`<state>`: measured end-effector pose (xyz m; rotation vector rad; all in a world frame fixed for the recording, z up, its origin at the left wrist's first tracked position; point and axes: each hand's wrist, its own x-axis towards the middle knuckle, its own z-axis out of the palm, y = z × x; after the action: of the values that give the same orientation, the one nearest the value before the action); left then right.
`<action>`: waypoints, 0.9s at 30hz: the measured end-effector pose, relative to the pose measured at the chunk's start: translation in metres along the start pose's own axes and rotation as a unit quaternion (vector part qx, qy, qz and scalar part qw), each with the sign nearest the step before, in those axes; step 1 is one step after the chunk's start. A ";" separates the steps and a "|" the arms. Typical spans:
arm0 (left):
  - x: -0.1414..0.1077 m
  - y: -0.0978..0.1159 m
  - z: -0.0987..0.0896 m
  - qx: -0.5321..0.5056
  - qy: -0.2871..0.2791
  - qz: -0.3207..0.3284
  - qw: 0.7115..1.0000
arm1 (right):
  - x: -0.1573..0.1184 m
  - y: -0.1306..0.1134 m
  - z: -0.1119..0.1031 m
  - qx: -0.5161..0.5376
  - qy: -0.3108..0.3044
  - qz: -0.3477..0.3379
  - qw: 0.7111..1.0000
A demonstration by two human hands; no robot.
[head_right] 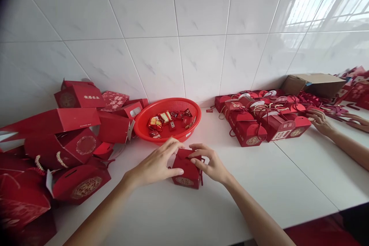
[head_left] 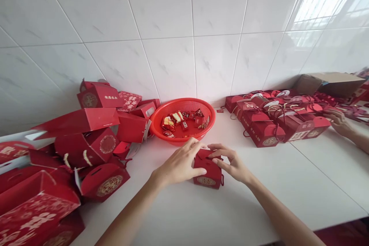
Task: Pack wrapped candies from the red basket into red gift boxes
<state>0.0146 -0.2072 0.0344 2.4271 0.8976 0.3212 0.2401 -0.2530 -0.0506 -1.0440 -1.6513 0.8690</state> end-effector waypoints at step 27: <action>0.006 -0.019 0.001 -0.043 -0.035 -0.119 0.991 | 0.012 0.003 -0.016 -0.004 0.039 0.186 0.982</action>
<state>0.0092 -0.1915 0.0236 2.2109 1.1050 0.1825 0.2536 -0.2396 -0.0449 -1.4023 -1.4147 1.0479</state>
